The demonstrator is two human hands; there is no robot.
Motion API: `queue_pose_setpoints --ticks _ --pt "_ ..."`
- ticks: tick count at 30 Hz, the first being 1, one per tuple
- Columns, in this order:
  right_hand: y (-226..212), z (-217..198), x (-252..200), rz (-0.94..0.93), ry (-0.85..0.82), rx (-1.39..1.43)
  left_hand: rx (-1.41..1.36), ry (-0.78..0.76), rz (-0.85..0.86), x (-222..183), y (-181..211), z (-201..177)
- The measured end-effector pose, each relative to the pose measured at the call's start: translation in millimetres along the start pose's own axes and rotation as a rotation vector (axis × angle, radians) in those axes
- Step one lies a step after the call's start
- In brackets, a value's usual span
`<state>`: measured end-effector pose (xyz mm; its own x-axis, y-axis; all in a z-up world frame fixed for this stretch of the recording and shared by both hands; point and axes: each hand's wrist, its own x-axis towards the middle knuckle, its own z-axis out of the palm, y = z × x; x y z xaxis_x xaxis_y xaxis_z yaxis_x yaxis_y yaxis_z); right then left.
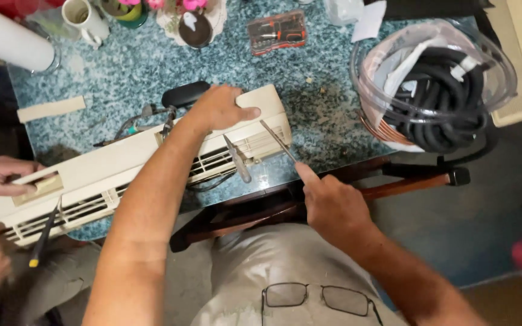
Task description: Using a screwdriver to pry open and disassemble the internal plastic frame of an air conditioning unit.
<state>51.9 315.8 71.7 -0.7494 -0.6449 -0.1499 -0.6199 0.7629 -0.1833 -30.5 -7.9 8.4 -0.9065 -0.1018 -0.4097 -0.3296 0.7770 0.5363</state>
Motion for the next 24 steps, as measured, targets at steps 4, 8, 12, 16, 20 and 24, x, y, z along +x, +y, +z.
queue_pose_setpoints --ticks 4,8,12,16,20,24 --pt "-7.3 5.4 5.0 -0.028 0.069 -0.101 0.078 -0.042 0.004 15.0 -5.9 1.9" --pt "-18.8 10.0 14.3 0.023 0.171 -0.094 0.057 0.013 -0.016 18.9 -11.6 7.9" --pt "-11.9 32.5 13.2 0.008 0.094 -0.063 0.089 0.015 0.024 10.2 -2.4 1.9" --pt "-20.6 71.7 5.3 -0.057 0.241 -0.012 0.031 -0.023 -0.019 8.7 -3.7 0.8" --pt "-14.9 91.3 2.7 -0.155 0.372 -0.111 -0.006 -0.016 -0.018 19.4 -17.9 12.1" --pt "-2.1 54.5 10.4 0.001 0.26 0.044 -0.025 -0.011 -0.005 24.3 -22.5 13.0"
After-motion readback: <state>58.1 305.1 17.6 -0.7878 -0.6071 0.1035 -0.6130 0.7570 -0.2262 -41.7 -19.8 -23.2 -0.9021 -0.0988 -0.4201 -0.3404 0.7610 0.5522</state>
